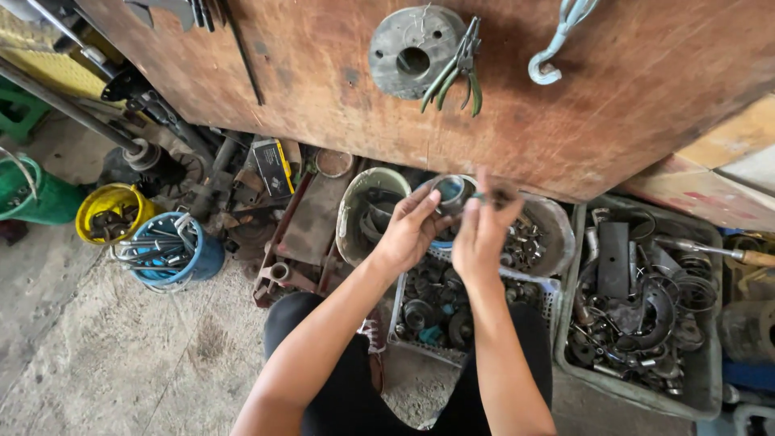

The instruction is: Cleaning and inspecting various automotive components including springs, bolts, and circular metal parts with a cloth.

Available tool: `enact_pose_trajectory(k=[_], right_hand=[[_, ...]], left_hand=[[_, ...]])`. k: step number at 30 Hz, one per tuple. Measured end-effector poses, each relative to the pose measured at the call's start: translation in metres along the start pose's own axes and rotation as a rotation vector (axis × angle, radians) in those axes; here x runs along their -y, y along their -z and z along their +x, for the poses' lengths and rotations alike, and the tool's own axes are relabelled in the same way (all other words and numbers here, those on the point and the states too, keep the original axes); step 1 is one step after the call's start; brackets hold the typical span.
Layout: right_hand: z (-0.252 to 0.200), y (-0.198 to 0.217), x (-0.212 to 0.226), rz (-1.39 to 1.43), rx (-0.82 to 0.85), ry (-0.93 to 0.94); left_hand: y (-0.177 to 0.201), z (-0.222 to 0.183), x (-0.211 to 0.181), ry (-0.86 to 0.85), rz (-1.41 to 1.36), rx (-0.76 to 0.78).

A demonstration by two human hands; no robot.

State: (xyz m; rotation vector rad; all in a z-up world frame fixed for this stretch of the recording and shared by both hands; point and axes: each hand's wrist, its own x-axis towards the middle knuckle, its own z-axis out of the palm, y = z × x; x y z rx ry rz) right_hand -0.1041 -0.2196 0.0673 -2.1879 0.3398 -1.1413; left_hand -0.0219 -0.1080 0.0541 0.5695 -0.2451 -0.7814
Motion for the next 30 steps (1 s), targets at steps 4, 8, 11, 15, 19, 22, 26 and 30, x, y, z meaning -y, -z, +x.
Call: enact_pose_trajectory(k=[4, 8, 11, 15, 19, 22, 26, 30], right_hand=[[0.007, 0.020, -0.020, 0.030, -0.085, -0.199], [0.014, 0.030, -0.040, 0.253, -0.099, -0.496], [0.028, 0.034, -0.027, 0.491, -0.212, -0.462], [0.039, 0.037, 0.021, 0.187, -0.012, -0.080], [0.020, 0.034, 0.032, 0.112, 0.190, 0.074], [0.012, 0.034, 0.040, 0.029, 0.259, 0.192], [0.020, 0.034, 0.047, 0.094, 0.308, 0.134], [0.016, 0.033, 0.050, 0.084, 0.308, 0.177]], left_hand=[[-0.004, 0.004, -0.016, -0.053, 0.086, 0.023], [-0.004, 0.006, -0.022, -0.071, 0.201, 0.082], [0.000, 0.005, -0.021, -0.084, 0.307, 0.101], [-0.008, -0.001, -0.024, -0.078, 0.355, 0.200], [-0.003, 0.001, -0.023, -0.104, 0.297, 0.085], [-0.001, -0.002, -0.031, -0.140, 0.314, 0.016], [-0.006, -0.005, -0.031, -0.060, 0.454, 0.051], [-0.005, -0.004, -0.040, -0.084, 0.186, -0.006]])
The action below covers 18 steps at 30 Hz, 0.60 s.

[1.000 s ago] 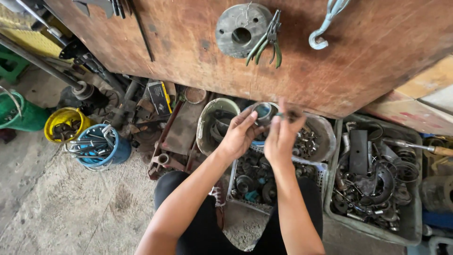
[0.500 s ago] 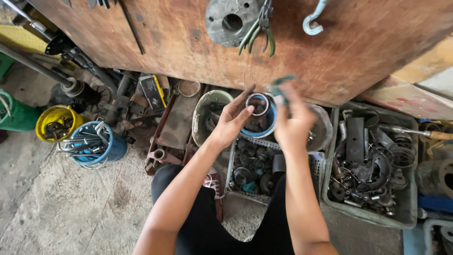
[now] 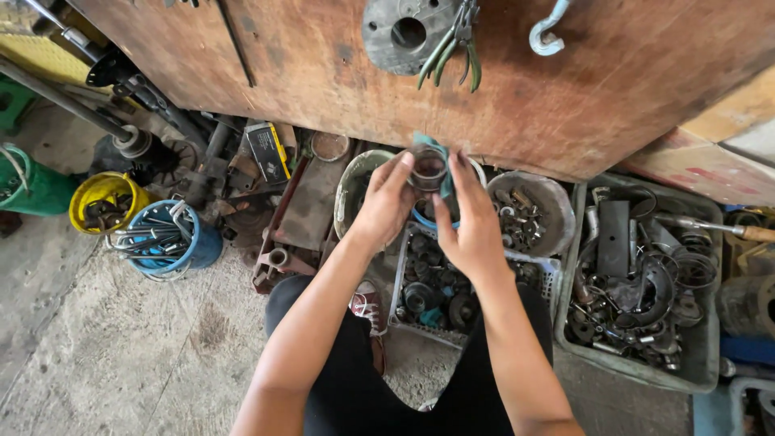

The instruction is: Cleaning and inspecting various automotive components including springs, bolts, and circular metal parts with a cloth.

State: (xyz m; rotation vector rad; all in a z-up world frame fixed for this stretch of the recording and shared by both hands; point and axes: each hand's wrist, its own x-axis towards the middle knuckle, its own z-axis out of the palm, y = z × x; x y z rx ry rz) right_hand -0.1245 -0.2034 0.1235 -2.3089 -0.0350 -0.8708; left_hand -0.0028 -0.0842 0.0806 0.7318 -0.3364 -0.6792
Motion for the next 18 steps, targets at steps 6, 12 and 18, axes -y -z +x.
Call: enact_pose_trajectory(k=[6, 12, 18], right_hand=[[-0.010, -0.012, -0.001, 0.110, -0.051, -0.047], [-0.011, -0.005, 0.002, 0.118, -0.115, -0.083], [-0.020, -0.018, -0.011, 0.033, -0.406, -0.082]], left_hand=[[0.020, 0.004, 0.037, -0.010, 0.298, -0.026], [0.008, 0.000, 0.026, 0.045, -0.030, 0.029], [-0.023, -0.007, 0.029, 0.180, 0.134, -0.041]])
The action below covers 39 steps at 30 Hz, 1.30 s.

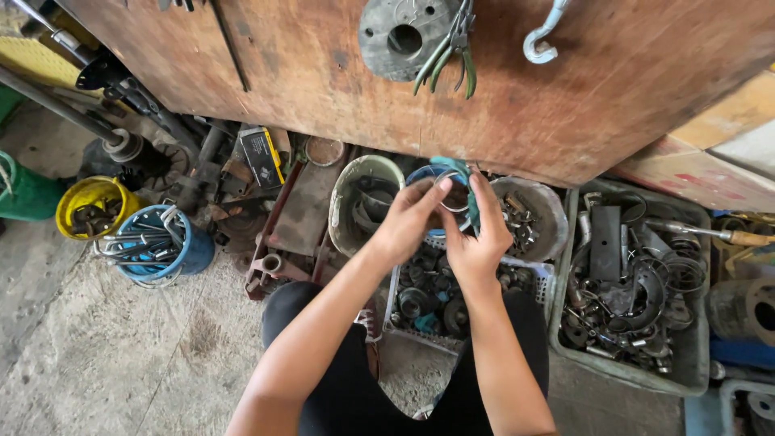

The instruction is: Cleaning and inspecting various automotive components including springs, bolts, and circular metal parts with a cloth.

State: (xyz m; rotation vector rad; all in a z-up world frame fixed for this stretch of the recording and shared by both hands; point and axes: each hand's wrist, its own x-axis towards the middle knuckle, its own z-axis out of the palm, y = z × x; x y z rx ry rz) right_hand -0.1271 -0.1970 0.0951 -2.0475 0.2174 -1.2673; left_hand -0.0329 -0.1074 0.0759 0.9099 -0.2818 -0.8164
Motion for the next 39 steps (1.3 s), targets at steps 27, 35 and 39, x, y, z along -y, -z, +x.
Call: enact_pose_trajectory(k=[27, 35, 39], right_hand=[[-0.001, 0.011, 0.009, 0.022, -0.073, -0.015], [0.004, 0.018, 0.019, 0.015, 0.217, 0.076], [0.008, 0.022, 0.025, 0.060, 0.217, 0.080]], left_hand=[[0.002, -0.002, -0.009, -0.077, 0.130, 0.102], [0.024, 0.000, -0.001, -0.037, 0.243, 0.124], [0.031, -0.003, -0.010, 0.041, 0.170, 0.149]])
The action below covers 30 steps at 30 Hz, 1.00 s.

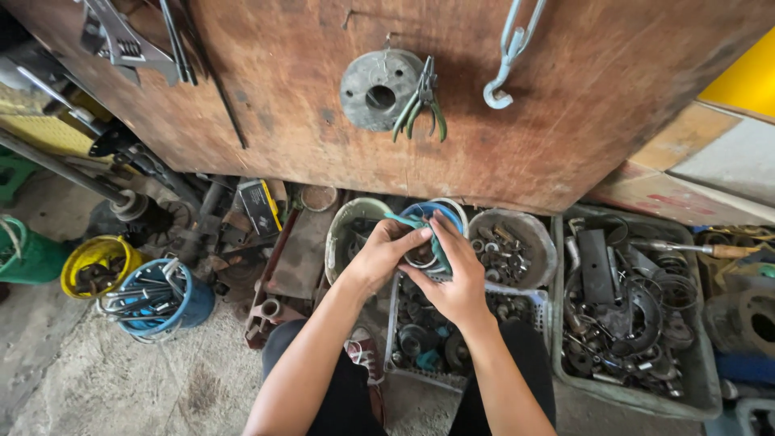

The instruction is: Cleaning and inspecting various automotive components including springs, bolts, and circular metal parts with a cloth.

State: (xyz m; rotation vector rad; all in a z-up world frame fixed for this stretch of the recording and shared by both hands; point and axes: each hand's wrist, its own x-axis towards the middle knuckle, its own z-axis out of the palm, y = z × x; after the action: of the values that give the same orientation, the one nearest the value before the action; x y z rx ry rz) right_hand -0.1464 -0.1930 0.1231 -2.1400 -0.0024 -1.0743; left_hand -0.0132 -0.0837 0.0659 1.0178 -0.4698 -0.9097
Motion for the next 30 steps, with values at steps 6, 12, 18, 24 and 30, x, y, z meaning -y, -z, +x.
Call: enact_pose_trajectory(k=[6, 12, 18, 24, 30], right_hand=[[-0.021, -0.020, -0.033, -0.102, -0.331, 0.028], [0.004, -0.010, -0.006, -0.086, -0.192, 0.048], [0.021, -0.002, 0.003, -0.038, 0.126, 0.005], [0.004, -0.002, 0.003, 0.015, -0.031, -0.017], [0.017, 0.016, 0.010, 0.045, 0.128, 0.098]], left_hand=[[-0.046, -0.009, -0.016, -0.039, -0.034, 0.030], [-0.025, 0.005, -0.009, -0.071, -0.102, -0.119], [-0.004, 0.001, 0.003, -0.082, 0.226, 0.076], [-0.020, -0.006, -0.034, -0.019, 0.111, -0.063], [-0.018, -0.011, -0.024, 0.046, 0.186, 0.154]])
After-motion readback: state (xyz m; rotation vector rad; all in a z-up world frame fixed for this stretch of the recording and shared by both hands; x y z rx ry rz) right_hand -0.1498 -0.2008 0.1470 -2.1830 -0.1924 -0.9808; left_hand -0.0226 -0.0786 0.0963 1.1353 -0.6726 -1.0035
